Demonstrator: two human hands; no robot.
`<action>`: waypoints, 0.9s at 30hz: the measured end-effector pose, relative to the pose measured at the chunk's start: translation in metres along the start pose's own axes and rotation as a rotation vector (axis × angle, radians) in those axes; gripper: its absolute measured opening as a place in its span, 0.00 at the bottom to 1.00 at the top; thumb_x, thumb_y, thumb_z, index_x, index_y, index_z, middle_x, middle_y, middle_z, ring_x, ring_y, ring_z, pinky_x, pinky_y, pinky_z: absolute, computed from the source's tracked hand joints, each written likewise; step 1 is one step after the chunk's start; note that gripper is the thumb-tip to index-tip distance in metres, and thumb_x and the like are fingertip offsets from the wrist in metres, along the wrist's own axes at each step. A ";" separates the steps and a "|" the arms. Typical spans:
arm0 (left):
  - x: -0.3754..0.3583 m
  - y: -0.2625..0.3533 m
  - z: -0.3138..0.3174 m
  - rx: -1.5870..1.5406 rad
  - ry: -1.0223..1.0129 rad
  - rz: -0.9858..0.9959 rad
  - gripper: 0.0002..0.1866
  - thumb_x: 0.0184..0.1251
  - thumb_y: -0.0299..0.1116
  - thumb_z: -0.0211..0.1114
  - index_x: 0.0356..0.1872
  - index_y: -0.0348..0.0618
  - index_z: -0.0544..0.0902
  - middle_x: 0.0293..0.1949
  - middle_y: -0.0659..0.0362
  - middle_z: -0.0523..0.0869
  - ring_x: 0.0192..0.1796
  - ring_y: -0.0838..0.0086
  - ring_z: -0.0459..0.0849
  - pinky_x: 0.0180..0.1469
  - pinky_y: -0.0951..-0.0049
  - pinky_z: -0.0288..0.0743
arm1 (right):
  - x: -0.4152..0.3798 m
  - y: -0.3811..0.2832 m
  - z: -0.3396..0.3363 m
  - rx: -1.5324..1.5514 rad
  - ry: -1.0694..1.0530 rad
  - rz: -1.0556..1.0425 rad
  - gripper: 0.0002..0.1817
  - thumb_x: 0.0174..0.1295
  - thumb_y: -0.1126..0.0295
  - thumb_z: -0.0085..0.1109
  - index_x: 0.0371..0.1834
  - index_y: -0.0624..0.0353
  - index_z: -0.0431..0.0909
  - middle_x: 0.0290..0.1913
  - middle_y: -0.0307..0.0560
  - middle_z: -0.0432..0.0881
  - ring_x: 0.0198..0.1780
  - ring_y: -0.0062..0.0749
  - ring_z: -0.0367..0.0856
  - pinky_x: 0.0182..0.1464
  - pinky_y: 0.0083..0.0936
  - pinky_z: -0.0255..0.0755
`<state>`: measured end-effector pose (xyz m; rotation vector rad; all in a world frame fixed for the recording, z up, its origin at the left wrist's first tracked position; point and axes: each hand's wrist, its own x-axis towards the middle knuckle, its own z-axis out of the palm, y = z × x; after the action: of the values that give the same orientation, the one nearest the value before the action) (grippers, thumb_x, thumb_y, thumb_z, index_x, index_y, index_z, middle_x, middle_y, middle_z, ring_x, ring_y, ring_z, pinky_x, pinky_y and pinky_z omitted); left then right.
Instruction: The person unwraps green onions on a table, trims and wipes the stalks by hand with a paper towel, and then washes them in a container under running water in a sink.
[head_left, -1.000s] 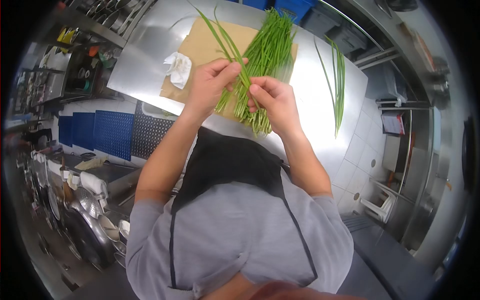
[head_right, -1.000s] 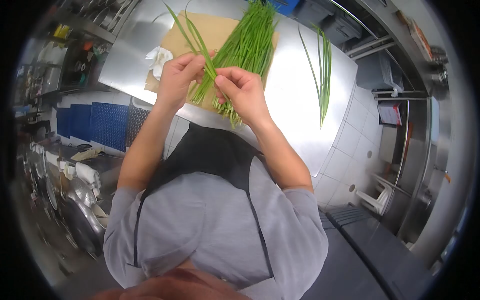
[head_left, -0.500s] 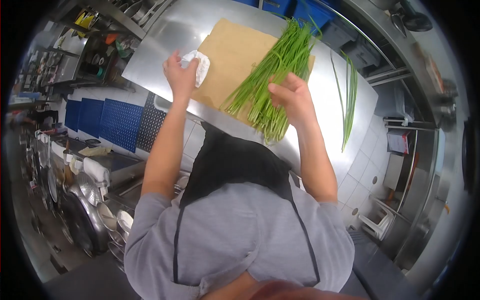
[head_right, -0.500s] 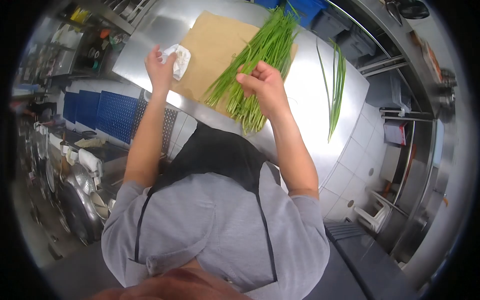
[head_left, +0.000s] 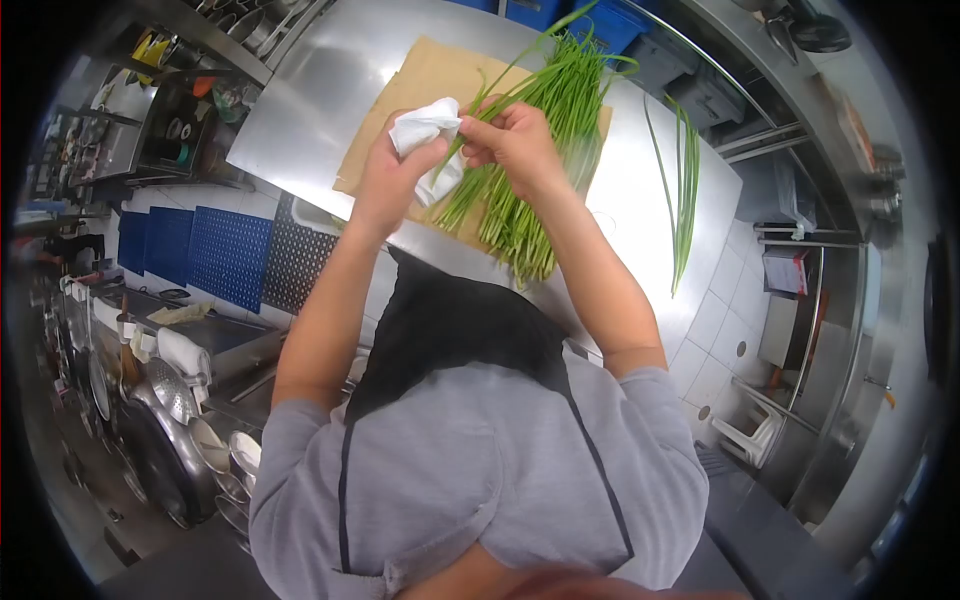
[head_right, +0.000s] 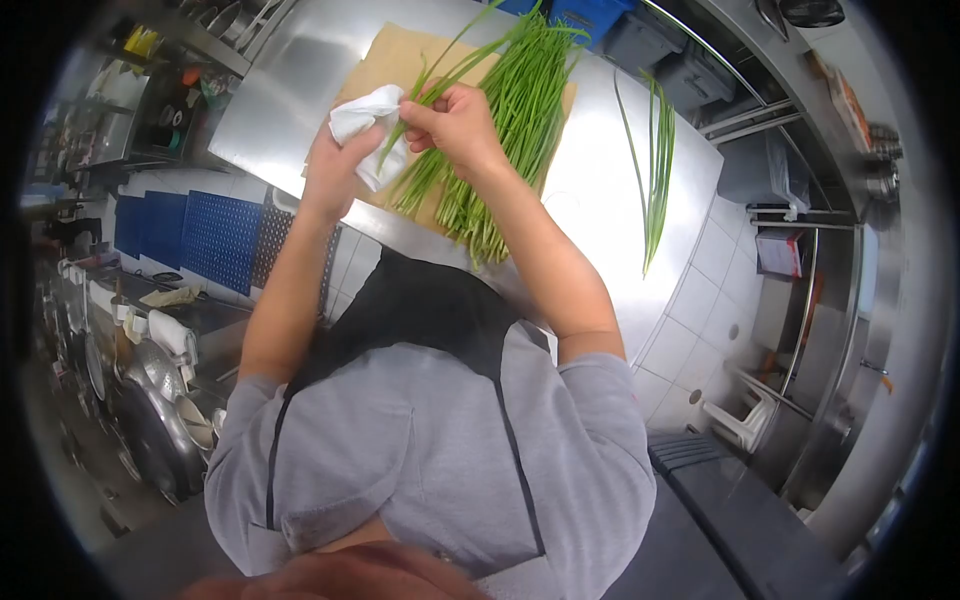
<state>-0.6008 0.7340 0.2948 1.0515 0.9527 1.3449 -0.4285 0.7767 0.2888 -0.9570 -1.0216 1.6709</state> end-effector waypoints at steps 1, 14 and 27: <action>-0.005 0.004 0.007 -0.178 0.013 -0.063 0.14 0.71 0.29 0.63 0.54 0.35 0.78 0.45 0.60 0.84 0.48 0.79 0.81 0.53 0.75 0.74 | -0.001 -0.001 0.002 -0.002 0.020 -0.010 0.10 0.63 0.71 0.68 0.40 0.67 0.82 0.28 0.44 0.84 0.25 0.24 0.82 0.28 0.23 0.80; -0.008 -0.007 0.017 0.303 -0.081 0.038 0.11 0.63 0.27 0.71 0.42 0.39 0.77 0.37 0.59 0.85 0.38 0.81 0.82 0.42 0.79 0.76 | -0.025 -0.008 0.006 -0.011 0.081 -0.012 0.12 0.64 0.66 0.68 0.32 0.67 0.84 0.27 0.42 0.84 0.24 0.20 0.78 0.27 0.19 0.71; -0.008 -0.001 -0.001 0.012 -0.197 -0.247 0.10 0.63 0.26 0.71 0.37 0.41 0.75 0.33 0.58 0.85 0.31 0.78 0.84 0.31 0.78 0.79 | -0.028 -0.006 -0.008 0.065 0.154 -0.115 0.10 0.65 0.68 0.67 0.39 0.67 0.86 0.28 0.39 0.83 0.24 0.18 0.74 0.29 0.18 0.71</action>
<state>-0.6015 0.7260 0.2933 1.0183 0.9113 1.0144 -0.4121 0.7525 0.2959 -0.9506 -0.8975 1.5027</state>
